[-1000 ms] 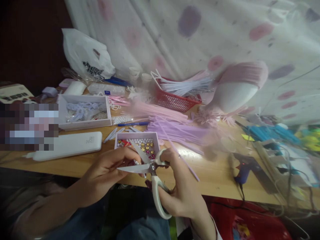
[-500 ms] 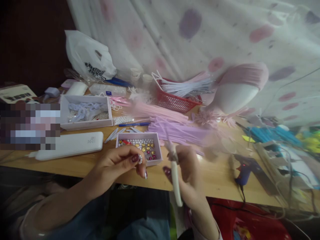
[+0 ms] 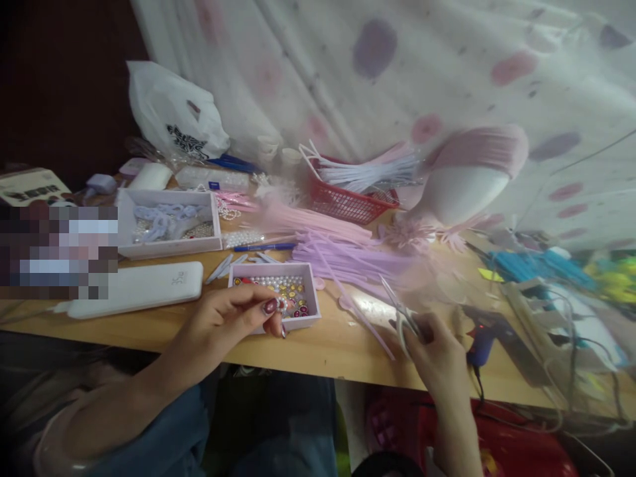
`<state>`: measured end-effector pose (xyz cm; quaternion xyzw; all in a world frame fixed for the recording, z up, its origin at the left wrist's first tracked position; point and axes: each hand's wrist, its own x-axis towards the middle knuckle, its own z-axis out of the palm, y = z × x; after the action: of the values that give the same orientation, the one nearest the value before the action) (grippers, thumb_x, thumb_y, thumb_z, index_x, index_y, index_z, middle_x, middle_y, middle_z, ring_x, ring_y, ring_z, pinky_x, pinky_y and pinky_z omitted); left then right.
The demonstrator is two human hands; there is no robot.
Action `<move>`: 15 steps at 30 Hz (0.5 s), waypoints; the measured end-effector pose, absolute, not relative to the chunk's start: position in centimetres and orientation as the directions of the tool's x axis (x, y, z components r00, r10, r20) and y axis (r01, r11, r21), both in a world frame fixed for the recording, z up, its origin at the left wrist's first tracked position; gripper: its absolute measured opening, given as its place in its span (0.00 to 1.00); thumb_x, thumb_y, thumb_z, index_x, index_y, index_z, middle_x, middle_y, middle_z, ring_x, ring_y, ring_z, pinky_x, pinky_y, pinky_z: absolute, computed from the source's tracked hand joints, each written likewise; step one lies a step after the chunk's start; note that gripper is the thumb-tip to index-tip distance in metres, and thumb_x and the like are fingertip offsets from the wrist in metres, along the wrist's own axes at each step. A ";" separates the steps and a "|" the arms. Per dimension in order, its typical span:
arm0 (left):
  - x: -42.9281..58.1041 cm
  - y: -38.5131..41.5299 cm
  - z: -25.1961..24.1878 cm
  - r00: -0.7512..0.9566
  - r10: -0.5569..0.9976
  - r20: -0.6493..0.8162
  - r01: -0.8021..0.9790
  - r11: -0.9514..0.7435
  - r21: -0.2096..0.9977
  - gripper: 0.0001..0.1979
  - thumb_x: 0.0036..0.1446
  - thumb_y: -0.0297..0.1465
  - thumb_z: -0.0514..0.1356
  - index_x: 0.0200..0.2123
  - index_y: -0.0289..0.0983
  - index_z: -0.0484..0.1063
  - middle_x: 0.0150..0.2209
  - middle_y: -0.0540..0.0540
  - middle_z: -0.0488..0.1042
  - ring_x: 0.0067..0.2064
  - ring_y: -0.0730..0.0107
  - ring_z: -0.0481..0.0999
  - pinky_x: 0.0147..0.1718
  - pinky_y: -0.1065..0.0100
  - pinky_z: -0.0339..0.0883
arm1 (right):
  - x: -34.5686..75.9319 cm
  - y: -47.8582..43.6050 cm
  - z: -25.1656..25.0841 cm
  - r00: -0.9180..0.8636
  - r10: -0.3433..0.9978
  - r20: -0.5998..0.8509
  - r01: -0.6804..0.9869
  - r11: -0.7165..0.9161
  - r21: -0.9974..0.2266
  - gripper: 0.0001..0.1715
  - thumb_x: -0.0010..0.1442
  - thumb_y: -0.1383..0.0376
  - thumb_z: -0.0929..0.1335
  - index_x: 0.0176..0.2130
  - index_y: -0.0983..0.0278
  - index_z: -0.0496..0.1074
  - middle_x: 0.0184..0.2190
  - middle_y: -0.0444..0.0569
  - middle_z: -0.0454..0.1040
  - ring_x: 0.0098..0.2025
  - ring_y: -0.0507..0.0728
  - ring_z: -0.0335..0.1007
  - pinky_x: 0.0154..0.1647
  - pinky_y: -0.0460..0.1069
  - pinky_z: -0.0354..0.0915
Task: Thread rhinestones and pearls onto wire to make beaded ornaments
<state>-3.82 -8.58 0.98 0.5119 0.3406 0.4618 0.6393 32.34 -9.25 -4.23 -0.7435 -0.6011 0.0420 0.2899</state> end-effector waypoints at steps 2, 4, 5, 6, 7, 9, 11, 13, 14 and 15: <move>-3.8 -8.6 0.9 0.316 0.948 0.024 -0.233 0.053 0.971 0.11 0.62 0.36 0.61 0.32 0.35 0.77 0.29 0.47 0.79 0.35 0.68 0.78 0.38 0.69 0.71 | 33.5 -9.2 -4.7 0.287 0.934 0.212 0.884 -0.173 -0.433 0.18 0.52 0.49 0.70 0.31 0.60 0.72 0.27 0.52 0.80 0.29 0.63 0.77 0.28 0.53 0.70; -3.7 -8.5 0.8 0.299 0.954 0.013 -0.233 0.059 0.971 0.10 0.61 0.36 0.62 0.35 0.35 0.79 0.29 0.47 0.79 0.34 0.69 0.77 0.35 0.70 0.70 | 34.5 -9.1 -5.0 0.295 0.939 0.176 0.883 -0.198 -0.426 0.18 0.50 0.48 0.70 0.30 0.59 0.72 0.26 0.52 0.80 0.30 0.64 0.78 0.28 0.54 0.70; -3.6 -8.5 0.8 0.289 0.957 0.009 -0.240 0.063 0.969 0.10 0.60 0.37 0.63 0.35 0.35 0.79 0.29 0.47 0.79 0.34 0.69 0.77 0.35 0.71 0.70 | 34.9 -9.0 -5.1 0.297 0.940 0.167 0.881 -0.203 -0.428 0.19 0.50 0.47 0.70 0.30 0.59 0.72 0.25 0.52 0.80 0.30 0.65 0.78 0.28 0.54 0.69; -3.6 -8.5 0.7 0.276 0.961 0.003 -0.248 0.068 0.966 0.10 0.59 0.36 0.64 0.35 0.35 0.79 0.29 0.48 0.79 0.33 0.70 0.76 0.35 0.71 0.70 | 35.1 -8.9 -5.2 0.298 0.941 0.160 0.879 -0.205 -0.430 0.19 0.49 0.47 0.70 0.30 0.60 0.72 0.25 0.53 0.80 0.30 0.66 0.78 0.28 0.54 0.69; -3.5 -8.5 0.7 0.258 0.966 -0.001 -0.258 0.070 0.964 0.09 0.59 0.36 0.64 0.35 0.36 0.79 0.29 0.48 0.79 0.33 0.70 0.76 0.34 0.71 0.70 | 35.4 -8.8 -5.2 0.295 0.944 0.149 0.878 -0.206 -0.432 0.20 0.48 0.47 0.70 0.31 0.60 0.73 0.26 0.53 0.80 0.31 0.66 0.78 0.28 0.55 0.69; -3.5 -8.5 0.4 0.226 0.974 0.001 -0.272 0.062 0.960 0.07 0.58 0.34 0.64 0.33 0.36 0.79 0.29 0.49 0.78 0.33 0.71 0.75 0.35 0.72 0.70 | 35.7 -8.5 -5.1 0.279 0.953 0.119 0.876 -0.203 -0.437 0.20 0.47 0.47 0.70 0.31 0.60 0.74 0.27 0.53 0.81 0.31 0.66 0.78 0.30 0.56 0.69; -3.7 -8.5 0.0 0.200 0.980 0.013 -0.270 0.042 0.962 0.06 0.58 0.33 0.64 0.32 0.37 0.79 0.29 0.50 0.77 0.33 0.72 0.75 0.35 0.73 0.69 | 36.3 -8.1 -4.8 0.253 0.964 0.080 0.872 -0.192 -0.450 0.20 0.46 0.48 0.70 0.31 0.60 0.75 0.28 0.53 0.82 0.31 0.66 0.78 0.31 0.57 0.70; -3.9 -8.5 -0.4 0.177 0.984 0.016 -0.259 0.031 0.966 0.06 0.58 0.33 0.64 0.32 0.38 0.79 0.29 0.51 0.77 0.33 0.73 0.74 0.35 0.74 0.67 | 36.9 -7.7 -4.3 0.221 0.974 0.041 0.864 -0.176 -0.472 0.20 0.45 0.49 0.71 0.32 0.61 0.77 0.30 0.53 0.82 0.32 0.66 0.78 0.33 0.57 0.71; -4.0 -8.5 -0.6 0.166 0.986 0.008 -0.248 0.034 0.968 0.06 0.58 0.34 0.64 0.33 0.38 0.79 0.29 0.51 0.76 0.34 0.72 0.74 0.35 0.74 0.67 | 37.2 -7.6 -4.0 0.207 0.978 0.027 0.860 -0.168 -0.483 0.20 0.45 0.49 0.71 0.32 0.60 0.78 0.31 0.53 0.83 0.33 0.66 0.78 0.35 0.58 0.71; -4.1 -8.4 -0.7 0.159 0.987 0.001 -0.235 0.037 0.971 0.07 0.59 0.34 0.64 0.34 0.38 0.79 0.29 0.51 0.76 0.33 0.72 0.73 0.34 0.73 0.67 | 37.3 -7.6 -3.6 0.198 0.980 0.019 0.857 -0.163 -0.489 0.19 0.46 0.50 0.70 0.33 0.60 0.78 0.32 0.53 0.83 0.34 0.66 0.78 0.36 0.58 0.71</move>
<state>-4.15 -8.44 -0.71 0.4703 0.4000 0.5104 0.5985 37.33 -7.56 -3.59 -0.7471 -0.6146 0.1530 0.2015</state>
